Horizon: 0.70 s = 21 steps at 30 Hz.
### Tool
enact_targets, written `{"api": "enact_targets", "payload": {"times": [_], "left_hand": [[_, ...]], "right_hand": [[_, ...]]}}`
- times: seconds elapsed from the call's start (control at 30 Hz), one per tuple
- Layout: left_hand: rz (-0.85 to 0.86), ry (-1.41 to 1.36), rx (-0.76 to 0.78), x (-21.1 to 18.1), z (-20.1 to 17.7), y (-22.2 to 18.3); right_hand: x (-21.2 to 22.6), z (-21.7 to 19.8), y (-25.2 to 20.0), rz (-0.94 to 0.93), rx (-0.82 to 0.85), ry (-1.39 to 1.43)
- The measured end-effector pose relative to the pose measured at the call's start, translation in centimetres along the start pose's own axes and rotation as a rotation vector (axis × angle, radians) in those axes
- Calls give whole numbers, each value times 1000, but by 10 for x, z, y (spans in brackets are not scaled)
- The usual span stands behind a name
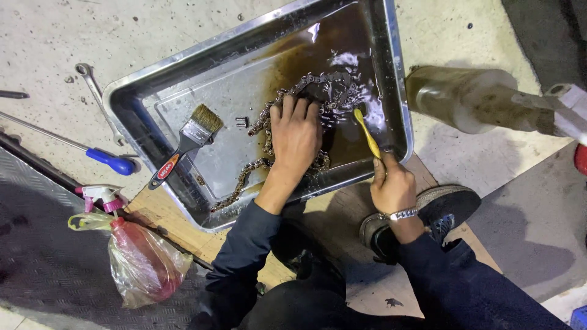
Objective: Cleaning a motorcycle chain with a brush in a tray of degreaser
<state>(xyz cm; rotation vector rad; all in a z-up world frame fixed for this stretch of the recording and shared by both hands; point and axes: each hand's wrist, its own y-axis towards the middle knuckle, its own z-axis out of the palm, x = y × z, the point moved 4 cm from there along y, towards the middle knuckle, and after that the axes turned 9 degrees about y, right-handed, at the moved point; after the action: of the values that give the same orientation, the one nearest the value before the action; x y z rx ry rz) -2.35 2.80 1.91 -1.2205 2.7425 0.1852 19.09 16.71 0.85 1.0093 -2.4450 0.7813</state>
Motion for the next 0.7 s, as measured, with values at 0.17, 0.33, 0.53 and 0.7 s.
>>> {"api": "enact_targets", "payload": {"times": [0.17, 0.33, 0.53, 0.7], "left_hand": [[34, -80, -93, -2, 13, 2], [23, -141, -162, -4, 22, 3], [17, -174, -191, -5, 26, 6], [12, -193, -212, -2, 24, 8]], "right_hand": [[12, 27, 2, -7, -12, 55], [48, 22, 18, -29, 3, 65], [39, 28, 16, 5, -33, 50], [43, 30, 11, -1, -31, 38]]}}
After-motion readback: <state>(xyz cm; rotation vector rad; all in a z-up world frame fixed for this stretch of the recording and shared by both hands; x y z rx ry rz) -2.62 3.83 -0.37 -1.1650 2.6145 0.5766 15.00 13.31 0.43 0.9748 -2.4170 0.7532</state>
